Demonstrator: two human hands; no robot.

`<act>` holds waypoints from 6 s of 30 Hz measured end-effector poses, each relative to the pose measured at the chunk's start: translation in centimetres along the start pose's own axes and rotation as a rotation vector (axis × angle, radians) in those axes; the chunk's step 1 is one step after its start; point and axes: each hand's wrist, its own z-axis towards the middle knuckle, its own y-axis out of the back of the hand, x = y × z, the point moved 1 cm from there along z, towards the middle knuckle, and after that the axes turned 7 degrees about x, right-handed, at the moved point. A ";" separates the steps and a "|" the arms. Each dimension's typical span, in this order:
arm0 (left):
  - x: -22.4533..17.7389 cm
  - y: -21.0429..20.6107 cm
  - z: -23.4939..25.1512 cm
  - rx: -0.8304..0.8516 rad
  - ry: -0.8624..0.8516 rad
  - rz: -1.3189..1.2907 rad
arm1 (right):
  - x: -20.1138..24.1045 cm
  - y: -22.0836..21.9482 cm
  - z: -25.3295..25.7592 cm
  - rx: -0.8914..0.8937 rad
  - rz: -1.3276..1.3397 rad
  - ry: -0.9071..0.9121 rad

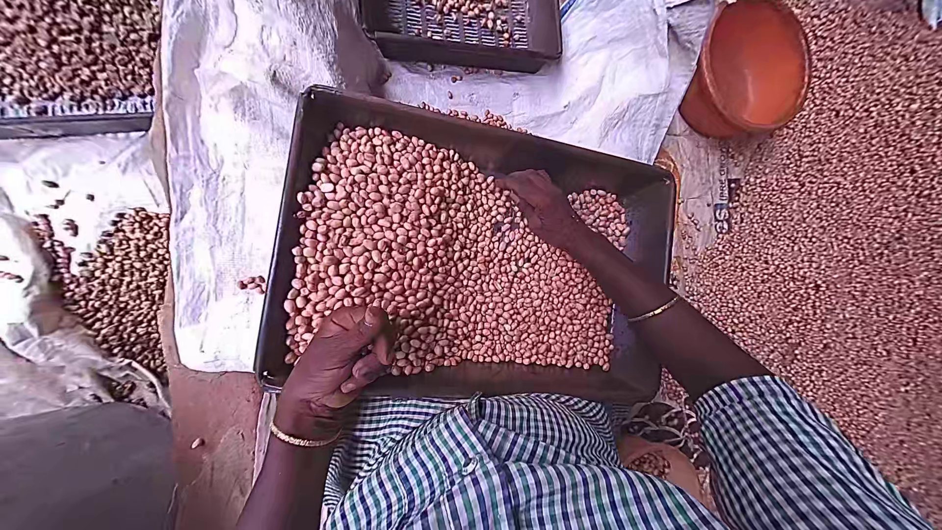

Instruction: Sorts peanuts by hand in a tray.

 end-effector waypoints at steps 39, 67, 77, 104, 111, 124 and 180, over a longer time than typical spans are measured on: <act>-1.0 3.4 -2.9 -0.033 -0.132 -0.112 | 9.5 0.6 -15.0 0.618 0.384 0.088; -1.0 3.6 -2.5 0.041 -0.135 -0.083 | 7.6 -0.1 -11.9 0.013 1.301 -0.650; -1.0 3.2 -2.6 -0.001 -0.150 -0.035 | 1.5 3.4 -5.8 -0.610 1.032 -0.695; -0.8 4.0 -2.9 0.009 -0.161 -0.020 | 11.4 1.2 -13.6 0.169 1.068 -0.694; -0.4 5.0 -3.3 -0.002 -0.152 -0.071 | 9.0 3.1 -14.0 -0.081 0.314 -0.416; -1.0 3.5 -2.7 0.054 -0.163 -0.133 | 11.0 5.2 -9.3 -0.357 0.306 -0.346; -1.3 3.4 -2.8 -0.024 -0.090 0.091 | 8.4 4.4 -13.1 -0.254 0.616 -0.471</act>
